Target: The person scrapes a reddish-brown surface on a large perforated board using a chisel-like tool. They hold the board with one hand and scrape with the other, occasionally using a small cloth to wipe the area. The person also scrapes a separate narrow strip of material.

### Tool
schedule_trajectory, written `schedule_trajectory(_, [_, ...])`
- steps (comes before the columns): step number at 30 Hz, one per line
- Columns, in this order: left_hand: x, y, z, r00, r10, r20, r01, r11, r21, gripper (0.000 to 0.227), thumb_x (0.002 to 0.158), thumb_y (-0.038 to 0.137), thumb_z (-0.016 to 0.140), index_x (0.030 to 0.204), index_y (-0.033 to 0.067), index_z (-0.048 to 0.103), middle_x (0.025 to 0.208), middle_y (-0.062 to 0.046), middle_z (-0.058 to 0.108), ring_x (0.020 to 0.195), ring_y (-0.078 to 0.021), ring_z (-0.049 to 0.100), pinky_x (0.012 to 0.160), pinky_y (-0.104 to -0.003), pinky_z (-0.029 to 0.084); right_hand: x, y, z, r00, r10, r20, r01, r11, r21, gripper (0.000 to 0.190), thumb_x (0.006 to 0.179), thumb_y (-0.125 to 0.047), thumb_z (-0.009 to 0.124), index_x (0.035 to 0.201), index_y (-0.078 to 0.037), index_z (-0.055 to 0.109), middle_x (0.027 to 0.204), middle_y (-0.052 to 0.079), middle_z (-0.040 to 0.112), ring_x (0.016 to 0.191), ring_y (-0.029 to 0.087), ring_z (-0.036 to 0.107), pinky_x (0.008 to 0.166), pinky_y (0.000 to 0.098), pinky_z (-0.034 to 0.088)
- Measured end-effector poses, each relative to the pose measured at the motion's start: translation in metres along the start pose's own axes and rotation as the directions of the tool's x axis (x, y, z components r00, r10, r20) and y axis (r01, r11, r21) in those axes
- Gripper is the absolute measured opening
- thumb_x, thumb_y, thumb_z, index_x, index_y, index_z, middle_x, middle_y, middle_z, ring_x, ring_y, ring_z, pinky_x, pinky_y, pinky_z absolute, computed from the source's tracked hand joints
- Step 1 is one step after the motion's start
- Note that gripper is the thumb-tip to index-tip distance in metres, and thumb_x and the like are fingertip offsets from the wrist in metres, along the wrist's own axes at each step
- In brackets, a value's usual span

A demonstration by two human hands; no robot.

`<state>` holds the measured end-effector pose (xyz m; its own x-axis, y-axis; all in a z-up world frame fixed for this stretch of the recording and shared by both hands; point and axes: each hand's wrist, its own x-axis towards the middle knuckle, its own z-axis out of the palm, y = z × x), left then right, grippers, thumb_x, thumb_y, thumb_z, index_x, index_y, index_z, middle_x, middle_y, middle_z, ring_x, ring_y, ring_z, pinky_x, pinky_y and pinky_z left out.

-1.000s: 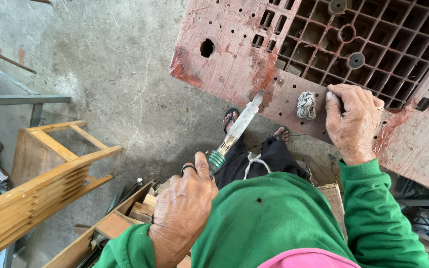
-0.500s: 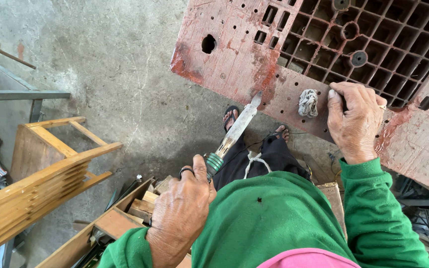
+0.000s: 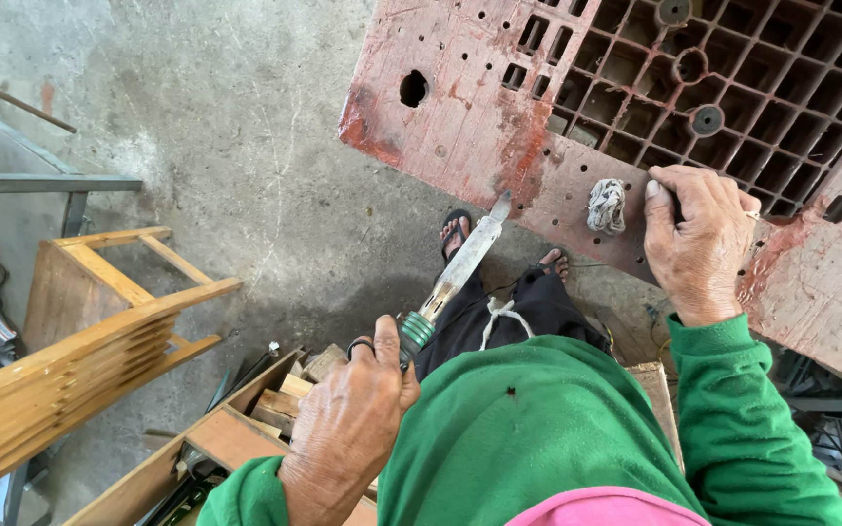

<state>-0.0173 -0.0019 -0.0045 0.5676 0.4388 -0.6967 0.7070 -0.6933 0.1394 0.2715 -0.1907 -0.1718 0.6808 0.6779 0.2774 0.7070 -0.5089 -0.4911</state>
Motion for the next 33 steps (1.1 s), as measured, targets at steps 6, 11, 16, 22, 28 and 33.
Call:
schedule_trajectory(6, [-0.0006,0.0026,-0.0008,1.0,0.007,0.001,-0.007,0.999,0.044,0.066,0.099,0.036,0.051,0.147,-0.0077,0.037,0.097,-0.021,0.064,0.074,-0.0355,0.073,0.058,-0.042,0.061,-0.0013,0.0018,0.0015,1.0,0.003,0.001,-0.003,1.0,-0.001,0.006,0.109,-0.01,0.07,0.114,-0.011,0.073,0.116,0.001,0.073,0.111,0.02,0.066,0.101,0.0349,0.04])
schedule_trajectory(11, [-0.0003,0.0036,0.0004,1.0,0.013,-0.025,-0.012,0.999,0.05,0.068,0.097,0.037,0.054,0.148,-0.0064,0.037,0.097,-0.02,0.064,0.074,-0.0367,0.072,0.058,-0.044,0.061,-0.0015,0.0028,0.0015,1.0,0.001,0.0,-0.001,1.0,-0.003,0.004,0.109,-0.011,0.07,0.113,-0.011,0.072,0.114,0.001,0.073,0.11,0.02,0.065,0.101,0.0356,0.04])
schedule_trajectory(16, [0.0025,0.001,0.0032,0.997,0.024,-0.071,-0.021,0.999,0.044,0.068,0.097,0.036,0.056,0.147,-0.0058,0.039,0.096,-0.02,0.065,0.076,-0.0372,0.07,0.057,-0.045,0.06,-0.0026,0.0028,0.0018,1.0,-0.005,-0.002,0.005,1.0,-0.007,0.005,0.109,-0.011,0.07,0.114,-0.011,0.072,0.115,0.001,0.073,0.111,0.02,0.065,0.102,0.0357,0.04])
schedule_trajectory(22, [0.0033,0.0003,0.0048,0.995,0.031,-0.092,-0.029,0.999,0.02,0.066,0.096,0.036,0.056,0.146,-0.0054,0.04,0.096,-0.02,0.065,0.075,-0.0377,0.071,0.058,-0.045,0.06,-0.0026,0.0051,0.0034,1.0,-0.013,-0.007,0.013,1.0,-0.002,0.005,0.109,-0.011,0.07,0.114,-0.011,0.072,0.116,0.002,0.073,0.111,0.02,0.065,0.101,0.035,0.04])
schedule_trajectory(28, [0.0054,-0.0002,0.005,0.999,0.038,-0.029,-0.037,0.998,0.041,0.067,0.099,0.036,0.053,0.146,-0.0081,0.037,0.098,-0.021,0.064,0.075,-0.0367,0.071,0.058,-0.043,0.061,-0.0023,0.0023,0.0015,1.0,-0.008,0.0,0.008,1.0,-0.008,0.005,0.109,-0.011,0.07,0.114,-0.01,0.073,0.115,0.001,0.073,0.11,0.02,0.066,0.101,0.0345,0.04])
schedule_trajectory(33, [0.0047,0.001,0.0022,1.0,0.022,-0.01,-0.022,1.0,0.014,0.068,0.099,0.037,0.052,0.148,-0.007,0.037,0.099,-0.021,0.064,0.076,-0.0363,0.072,0.059,-0.043,0.061,-0.0016,0.0018,0.0019,1.0,-0.009,-0.002,0.009,1.0,0.0,0.006,0.109,-0.01,0.07,0.114,-0.011,0.073,0.116,0.001,0.074,0.11,0.019,0.066,0.101,0.0339,0.04])
